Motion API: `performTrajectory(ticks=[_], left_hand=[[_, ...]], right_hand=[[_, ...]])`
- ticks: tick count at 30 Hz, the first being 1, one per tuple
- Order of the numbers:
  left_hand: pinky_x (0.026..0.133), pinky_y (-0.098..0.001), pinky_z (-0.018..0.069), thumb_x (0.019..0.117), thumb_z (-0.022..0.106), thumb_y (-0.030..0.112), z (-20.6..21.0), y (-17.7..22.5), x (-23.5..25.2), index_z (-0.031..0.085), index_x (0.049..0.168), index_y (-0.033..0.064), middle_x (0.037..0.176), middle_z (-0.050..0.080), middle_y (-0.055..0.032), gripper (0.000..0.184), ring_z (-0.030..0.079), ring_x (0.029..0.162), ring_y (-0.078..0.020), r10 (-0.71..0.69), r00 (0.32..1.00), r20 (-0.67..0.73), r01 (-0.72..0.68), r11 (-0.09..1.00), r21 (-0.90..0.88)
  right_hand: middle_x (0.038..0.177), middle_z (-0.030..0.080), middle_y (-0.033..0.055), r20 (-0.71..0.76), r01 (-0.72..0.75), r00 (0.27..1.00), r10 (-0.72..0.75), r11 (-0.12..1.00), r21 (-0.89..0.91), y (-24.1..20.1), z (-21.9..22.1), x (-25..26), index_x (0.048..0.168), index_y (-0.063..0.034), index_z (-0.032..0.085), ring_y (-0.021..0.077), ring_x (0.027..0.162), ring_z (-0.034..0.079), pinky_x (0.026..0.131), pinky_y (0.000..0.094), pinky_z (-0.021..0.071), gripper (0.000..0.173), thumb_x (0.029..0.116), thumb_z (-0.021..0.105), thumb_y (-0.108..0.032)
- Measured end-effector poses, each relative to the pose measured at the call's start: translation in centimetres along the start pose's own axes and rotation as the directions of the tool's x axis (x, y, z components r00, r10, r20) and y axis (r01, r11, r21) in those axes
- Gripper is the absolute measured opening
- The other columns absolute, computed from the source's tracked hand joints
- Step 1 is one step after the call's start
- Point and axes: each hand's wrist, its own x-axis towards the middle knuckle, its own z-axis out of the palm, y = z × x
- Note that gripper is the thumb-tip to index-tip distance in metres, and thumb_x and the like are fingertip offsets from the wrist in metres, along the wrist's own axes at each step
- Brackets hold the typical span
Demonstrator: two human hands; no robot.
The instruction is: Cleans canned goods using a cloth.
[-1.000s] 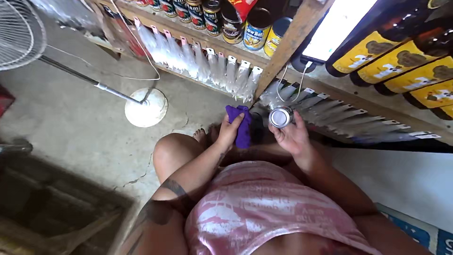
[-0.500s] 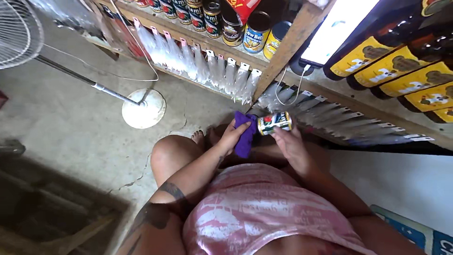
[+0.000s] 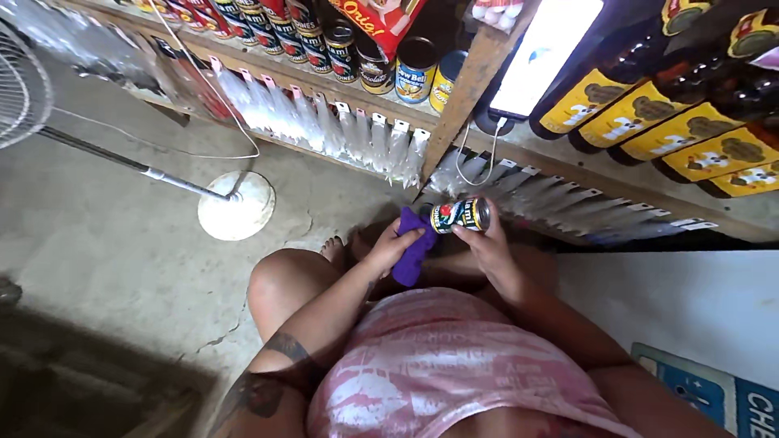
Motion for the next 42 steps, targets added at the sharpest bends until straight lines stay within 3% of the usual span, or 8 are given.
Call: performTrajectory(ticks=[5,11,17,23,26,31,37,42], left_hand=[[0.082,-0.0320,0.0603,0.1020,0.055,0.014,-0.1,0.1,0.2,0.055,0.124,-0.0001,0.096,0.072,-0.0055,0.026,0.071,0.087,-0.0124,0.052,0.996,-0.068,-0.056,0.997,-0.057],[0.084,-0.0321,0.0603,0.1000,0.056,0.012,0.1,0.6,-0.2,0.048,0.129,-0.0022,0.101,0.070,-0.0057,0.033,0.071,0.091,-0.0121,0.089,0.994,-0.057,-0.093,0.993,-0.073],[0.084,-0.0327,0.0606,0.1001,0.054,0.015,0.3,0.3,-0.3,0.045,0.132,-0.0021,0.103,0.070,-0.0054,0.038,0.071,0.092,-0.0127,0.130,0.989,-0.074,-0.136,0.988,-0.075],[0.087,-0.0327,0.0601,0.0968,0.060,0.013,0.4,0.6,-0.7,0.049,0.129,-0.0024,0.103,0.071,-0.0035,0.037,0.071,0.093,-0.0110,0.131,0.991,0.011,-0.131,0.991,-0.021],[0.085,-0.0338,0.0603,0.0989,0.057,0.016,0.3,0.4,-0.4,0.046,0.132,-0.0034,0.102,0.071,-0.0061,0.040,0.071,0.091,-0.0128,0.124,0.991,-0.058,-0.125,0.992,-0.018],[0.085,-0.0341,0.0604,0.0990,0.057,0.019,0.2,0.2,-0.2,0.045,0.134,-0.0034,0.104,0.071,-0.0078,0.043,0.071,0.092,-0.0137,0.124,0.987,-0.098,-0.127,0.991,-0.029],[0.085,-0.0353,0.0608,0.0948,0.064,0.024,0.3,-0.3,-0.6,0.045,0.132,-0.0022,0.102,0.071,-0.0065,0.049,0.072,0.092,-0.0134,0.128,0.990,-0.057,-0.131,0.990,-0.047],[0.085,-0.0338,0.0607,0.0940,0.065,0.017,0.8,-0.7,-0.7,0.050,0.126,-0.0028,0.098,0.072,-0.0050,0.040,0.072,0.089,-0.0121,0.135,0.991,-0.011,-0.135,0.991,-0.008]], right_hand=[[0.123,0.062,0.0103,0.151,0.003,0.988,0.022,0.986,-0.168,-0.1,0.0,-0.3,0.135,0.0037,0.044,0.0115,0.111,0.064,0.095,0.0294,0.0566,0.073,0.0742,0.081,-0.011],[0.130,0.056,0.0167,-0.089,-0.103,0.992,0.092,0.987,-0.121,-1.2,0.6,0.1,0.149,0.0042,0.028,0.0112,0.113,0.063,0.094,0.0261,0.0554,0.088,0.0784,0.078,-0.010],[0.127,0.059,0.0135,0.037,-0.086,0.995,0.088,0.995,-0.048,-1.5,0.7,-0.4,0.147,0.0057,0.029,0.0110,0.111,0.064,0.094,0.0272,0.0562,0.087,0.0769,0.079,-0.011],[0.130,0.056,0.0163,-0.094,-0.063,0.994,0.063,0.998,-0.001,-1.6,0.6,0.3,0.149,0.0058,0.025,0.0121,0.113,0.063,0.095,0.0264,0.0556,0.090,0.0786,0.079,-0.011],[0.131,0.055,0.0146,-0.055,-0.061,0.996,0.064,0.997,0.045,-2.1,0.4,0.1,0.151,0.0055,0.023,0.0103,0.114,0.062,0.096,0.0256,0.0549,0.094,0.0775,0.078,-0.012],[0.132,0.056,0.0152,0.033,-0.104,0.994,0.104,0.995,-0.012,-1.2,0.6,0.0,0.150,0.0025,0.029,0.0134,0.114,0.063,0.094,0.0282,0.0563,0.093,0.0745,0.082,-0.013],[0.132,0.056,0.0138,-0.035,-0.106,0.993,0.112,0.986,0.128,-1.1,1.3,0.0,0.152,0.0019,0.025,0.0115,0.113,0.063,0.095,0.0275,0.0559,0.091,0.0795,0.078,-0.012],[0.128,0.059,0.0099,-0.012,-0.098,0.994,0.106,0.954,0.284,-1.4,1.7,-0.3,0.151,-0.0010,0.023,0.0134,0.109,0.066,0.092,0.0310,0.0585,0.088,0.0826,0.077,-0.011]])
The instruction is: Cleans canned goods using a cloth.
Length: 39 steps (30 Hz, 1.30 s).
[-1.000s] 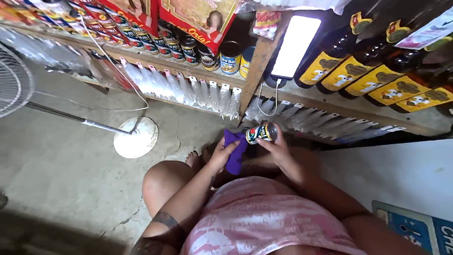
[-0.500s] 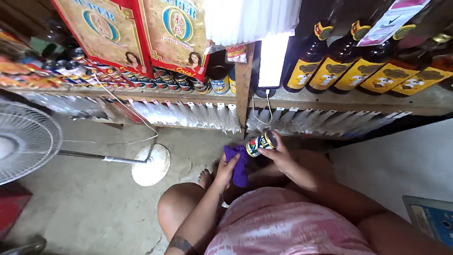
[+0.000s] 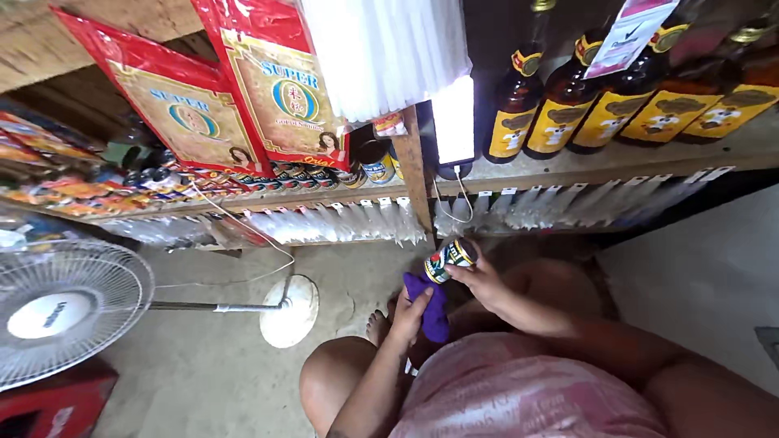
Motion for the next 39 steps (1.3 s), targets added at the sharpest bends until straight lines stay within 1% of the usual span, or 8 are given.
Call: performTrajectory(ticks=[5,8,15,20,26,30,34,39], left_hand=[[0.085,-0.0331,0.0607,0.0952,0.060,0.011,0.0,-0.1,0.3,0.050,0.125,-0.0039,0.098,0.072,-0.0060,0.035,0.072,0.089,-0.0120,0.020,0.999,-0.037,-0.018,0.998,0.055],[0.085,-0.0336,0.0607,0.0955,0.059,0.013,-0.3,-0.4,0.5,0.050,0.126,-0.0038,0.100,0.072,-0.0064,0.035,0.072,0.090,-0.0126,0.062,0.995,-0.074,-0.058,0.997,0.046],[0.085,-0.0340,0.0606,0.0985,0.057,0.019,-0.2,0.0,0.4,0.048,0.129,-0.0021,0.101,0.071,-0.0069,0.038,0.071,0.091,-0.0129,0.033,0.989,-0.141,-0.034,0.999,-0.010],[0.085,-0.0334,0.0605,0.0964,0.062,0.022,-0.2,0.1,0.2,0.049,0.127,-0.0013,0.101,0.072,-0.0056,0.040,0.072,0.091,-0.0120,0.054,0.992,-0.110,-0.058,0.998,-0.039],[0.087,-0.0331,0.0602,0.0948,0.063,0.011,-0.4,-0.3,0.3,0.054,0.123,-0.0031,0.101,0.073,-0.0042,0.033,0.072,0.092,-0.0112,0.101,0.995,-0.021,-0.100,0.994,0.054],[0.086,-0.0327,0.0603,0.0945,0.063,0.010,-0.2,-0.3,0.1,0.053,0.123,-0.0028,0.098,0.073,-0.0042,0.032,0.072,0.090,-0.0110,0.076,0.997,0.013,-0.077,0.994,0.082],[0.088,-0.0331,0.0596,0.0942,0.063,0.013,-0.4,0.0,0.0,0.049,0.128,-0.0044,0.103,0.072,-0.0056,0.040,0.071,0.093,-0.0111,0.018,1.000,0.024,-0.020,0.996,0.088],[0.085,-0.0326,0.0604,0.0933,0.063,0.019,-0.3,0.5,-0.2,0.050,0.128,-0.0015,0.099,0.072,-0.0046,0.042,0.072,0.090,-0.0110,-0.078,0.997,-0.015,0.078,0.997,0.014]], right_hand=[[0.127,0.059,0.0083,0.091,0.031,0.995,-0.028,0.999,-0.028,0.1,-0.1,-0.6,0.150,0.0012,0.024,0.0098,0.112,0.064,0.096,0.0277,0.0557,0.089,0.0794,0.078,-0.007],[0.128,0.058,0.0085,0.121,0.016,0.993,-0.007,0.997,-0.071,0.0,-0.4,-0.9,0.151,0.0017,0.024,0.0086,0.112,0.063,0.097,0.0267,0.0547,0.090,0.0788,0.078,-0.007],[0.127,0.057,0.0107,0.141,-0.016,0.989,0.044,0.982,-0.189,-0.5,-1.3,-0.5,0.149,0.0023,0.028,0.0094,0.111,0.063,0.095,0.0260,0.0549,0.088,0.0777,0.078,-0.008],[0.127,0.057,0.0090,0.153,-0.011,0.988,0.036,0.987,-0.159,-0.8,-1.2,-0.7,0.149,0.0016,0.026,0.0082,0.111,0.063,0.095,0.0256,0.0549,0.090,0.0773,0.078,-0.008],[0.125,0.058,0.0053,0.195,0.041,0.981,-0.024,0.996,-0.083,-0.8,-0.7,-0.9,0.147,0.0012,0.026,0.0070,0.110,0.063,0.096,0.0259,0.0549,0.088,0.0773,0.078,-0.007],[0.128,0.056,0.0078,0.149,0.032,0.989,-0.017,0.994,-0.102,-0.8,-0.3,-0.6,0.149,0.0017,0.025,0.0072,0.112,0.062,0.096,0.0245,0.0544,0.090,0.0773,0.078,-0.008],[0.130,0.055,0.0096,0.136,0.048,0.990,-0.033,0.993,-0.111,-0.6,-0.3,-0.3,0.150,0.0028,0.023,0.0074,0.113,0.062,0.096,0.0241,0.0543,0.090,0.0790,0.078,-0.007],[0.133,0.055,0.0141,0.121,0.047,0.993,-0.018,0.971,-0.235,-0.6,-0.8,0.4,0.151,0.0035,0.025,0.0100,0.116,0.061,0.097,0.0253,0.0534,0.090,0.0800,0.079,-0.009]])
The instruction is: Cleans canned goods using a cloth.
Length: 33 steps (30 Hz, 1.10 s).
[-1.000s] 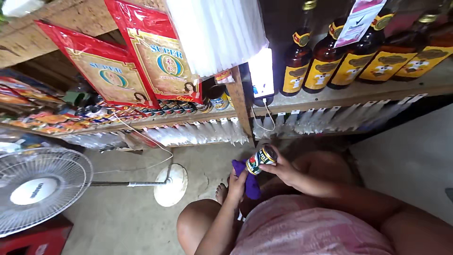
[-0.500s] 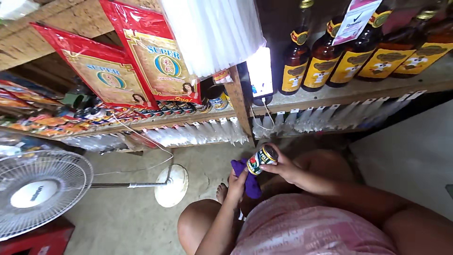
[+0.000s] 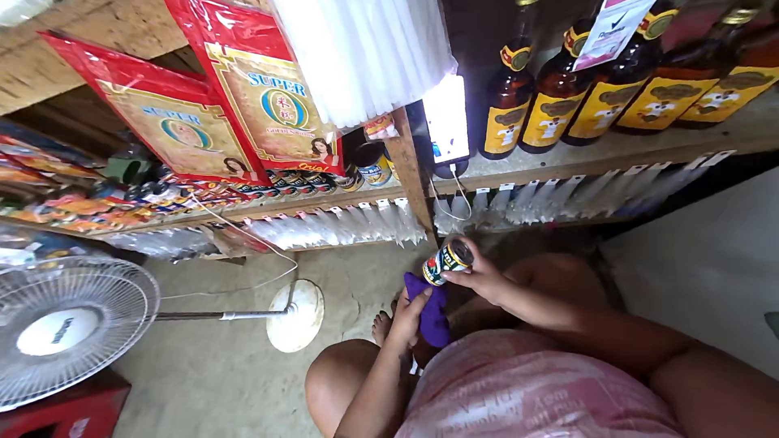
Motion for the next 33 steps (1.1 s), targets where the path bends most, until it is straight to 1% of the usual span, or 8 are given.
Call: performTrajectory(ticks=[4,9,13,17,20,26,31,33], left_hand=[[0.083,-0.0328,0.0610,0.0929,0.063,0.021,-0.1,0.0,-0.1,0.051,0.126,0.0013,0.098,0.073,-0.0046,0.041,0.072,0.089,-0.0120,-0.031,0.999,-0.011,0.030,0.996,-0.088],[0.080,-0.0316,0.0612,0.0916,0.062,0.024,0.2,0.2,-0.1,0.051,0.123,0.0026,0.094,0.073,-0.0042,0.040,0.072,0.085,-0.0108,-0.070,0.993,-0.092,0.055,0.987,-0.148],[0.080,-0.0312,0.0609,0.0924,0.061,0.027,0.2,0.0,0.0,0.052,0.123,0.0030,0.094,0.073,-0.0045,0.040,0.072,0.087,-0.0108,-0.074,0.992,-0.106,0.053,0.981,-0.188],[0.079,-0.0310,0.0610,0.0937,0.061,0.028,0.0,0.0,0.2,0.055,0.119,0.0029,0.093,0.073,-0.0047,0.036,0.072,0.085,-0.0110,-0.063,0.993,-0.101,0.042,0.980,-0.192],[0.079,-0.0312,0.0611,0.0956,0.060,0.026,0.0,0.0,0.3,0.055,0.120,0.0025,0.094,0.073,-0.0053,0.034,0.072,0.085,-0.0115,-0.051,0.996,-0.078,0.037,0.985,-0.168],[0.083,-0.0329,0.0610,0.0964,0.057,0.018,-0.1,0.0,0.4,0.055,0.120,0.0011,0.095,0.073,-0.0057,0.029,0.072,0.088,-0.0122,0.002,0.998,-0.060,-0.006,0.997,-0.072],[0.087,-0.0321,0.0599,0.0947,0.060,0.012,-0.3,-0.1,0.4,0.054,0.123,-0.0011,0.099,0.073,-0.0035,0.031,0.072,0.091,-0.0105,0.055,0.998,0.004,-0.055,0.998,0.039],[0.085,-0.0316,0.0601,0.0924,0.062,0.010,-0.2,-0.1,0.4,0.055,0.120,-0.0003,0.097,0.073,-0.0019,0.031,0.072,0.089,-0.0095,0.052,0.998,0.026,-0.053,0.997,0.062]], right_hand=[[0.134,0.054,0.0151,0.017,0.005,1.000,-0.005,1.000,-0.017,0.1,-0.4,0.2,0.151,0.0044,0.025,0.0101,0.116,0.061,0.097,0.0246,0.0537,0.090,0.0795,0.079,-0.009],[0.135,0.053,0.0148,0.061,-0.045,0.997,0.045,0.999,-0.016,-0.4,-0.8,0.1,0.151,0.0023,0.026,0.0105,0.116,0.061,0.097,0.0249,0.0536,0.088,0.0798,0.078,-0.005],[0.136,0.052,0.0145,0.092,-0.080,0.993,0.078,0.997,0.013,-0.4,-0.9,-0.4,0.153,0.0016,0.021,0.0104,0.117,0.060,0.097,0.0251,0.0536,0.094,0.0778,0.078,-0.003],[0.128,0.056,0.0081,0.144,0.020,0.989,-0.024,0.999,0.028,1.0,-1.0,-0.8,0.143,0.0017,0.032,0.0080,0.113,0.061,0.096,0.0249,0.0543,0.085,0.0740,0.081,-0.008],[0.128,0.058,0.0078,0.197,0.142,0.969,-0.146,0.989,0.036,1.5,-0.9,-0.9,0.135,0.0032,0.038,0.0088,0.115,0.061,0.099,0.0263,0.0528,0.075,0.0738,0.080,-0.007],[0.130,0.059,0.0079,0.261,0.292,0.918,-0.297,0.955,0.060,2.5,-0.8,-0.8,0.133,0.0024,0.039,0.0106,0.121,0.060,0.105,0.0296,0.0506,0.071,0.0771,0.080,-0.007],[0.131,0.059,0.0097,0.267,0.323,0.910,-0.317,0.946,0.024,2.5,-0.8,-0.5,0.134,0.0043,0.039,0.0113,0.121,0.059,0.105,0.0300,0.0510,0.071,0.0788,0.080,-0.011],[0.131,0.058,0.0089,0.260,0.311,0.914,-0.310,0.949,0.038,2.3,-0.9,-0.3,0.135,0.0037,0.038,0.0109,0.120,0.060,0.103,0.0297,0.0523,0.071,0.0791,0.080,-0.010]])
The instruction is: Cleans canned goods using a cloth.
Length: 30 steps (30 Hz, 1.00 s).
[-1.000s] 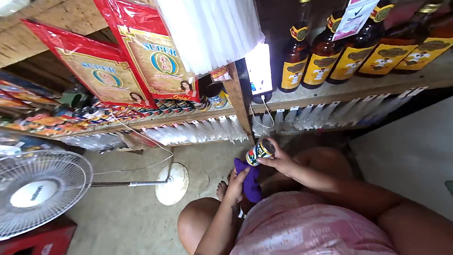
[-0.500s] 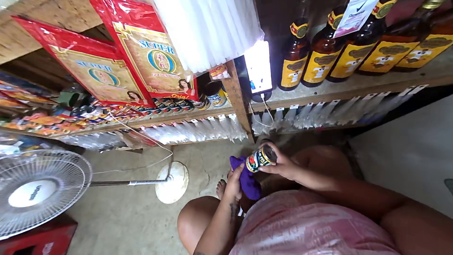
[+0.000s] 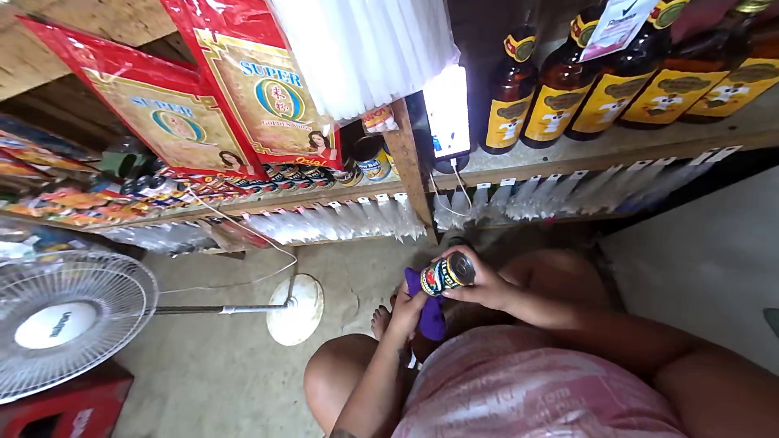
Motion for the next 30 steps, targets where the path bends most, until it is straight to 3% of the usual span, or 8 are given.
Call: performTrajectory(ticks=[4,9,16,22,27,30], left_hand=[[0.084,-0.0301,0.0601,0.0928,0.059,0.006,0.3,0.5,-0.2,0.054,0.120,0.0007,0.095,0.073,-0.0006,0.028,0.072,0.087,-0.0080,-0.033,0.999,0.020,0.033,0.999,0.000],[0.084,-0.0321,0.0607,0.0934,0.063,0.016,-0.1,0.2,-0.2,0.050,0.126,-0.0003,0.098,0.073,-0.0037,0.039,0.072,0.088,-0.0108,-0.074,0.997,0.016,0.075,0.994,-0.080],[0.079,-0.0315,0.0613,0.0937,0.062,0.025,0.0,-0.1,-0.1,0.053,0.121,0.0032,0.094,0.073,-0.0042,0.036,0.073,0.085,-0.0111,-0.100,0.992,-0.077,0.082,0.974,-0.213],[0.081,-0.0325,0.0612,0.0947,0.060,0.019,0.2,-0.1,0.0,0.056,0.119,0.0017,0.094,0.074,-0.0048,0.030,0.073,0.086,-0.0116,-0.057,0.996,-0.067,0.045,0.986,-0.159],[0.088,-0.0327,0.0599,0.0944,0.062,0.013,-0.2,-0.3,0.1,0.052,0.125,-0.0018,0.100,0.073,-0.0033,0.035,0.072,0.092,-0.0102,-0.033,0.999,0.015,0.033,0.999,-0.016],[0.086,-0.0314,0.0600,0.0927,0.062,0.010,-0.2,-0.3,0.0,0.054,0.122,-0.0010,0.098,0.073,-0.0022,0.033,0.072,0.090,-0.0092,-0.033,0.999,0.037,0.033,0.999,-0.001]], right_hand=[[0.131,0.057,0.0114,-0.035,-0.047,0.998,0.045,0.997,-0.063,-0.5,-0.3,0.5,0.136,0.0074,0.037,0.0096,0.119,0.060,0.102,0.0271,0.0520,0.073,0.0789,0.080,-0.010],[0.131,0.056,0.0118,-0.103,-0.178,0.981,0.167,0.978,-0.106,-1.6,-0.8,1.0,0.141,0.0070,0.036,0.0072,0.116,0.061,0.098,0.0234,0.0538,0.078,0.0785,0.080,-0.009],[0.130,0.056,0.0100,-0.023,-0.239,0.971,0.238,0.968,-0.073,-2.0,-1.4,0.7,0.140,0.0033,0.037,0.0078,0.116,0.061,0.097,0.0242,0.0542,0.079,0.0762,0.080,-0.009],[0.130,0.058,0.0115,0.065,-0.050,0.997,0.052,0.998,-0.039,-0.5,-0.7,-0.1,0.133,0.0049,0.039,0.0113,0.120,0.059,0.105,0.0292,0.0502,0.073,0.0761,0.082,-0.013],[0.131,0.059,0.0099,0.047,0.009,0.999,-0.007,0.999,-0.040,-0.4,-0.3,0.0,0.133,0.0051,0.039,0.0103,0.121,0.059,0.105,0.0290,0.0500,0.071,0.0774,0.081,-0.012],[0.131,0.059,0.0100,0.030,0.009,1.000,-0.007,0.999,-0.044,-0.5,-0.3,0.3,0.133,0.0056,0.039,0.0103,0.121,0.060,0.104,0.0286,0.0508,0.070,0.0784,0.079,-0.011]])
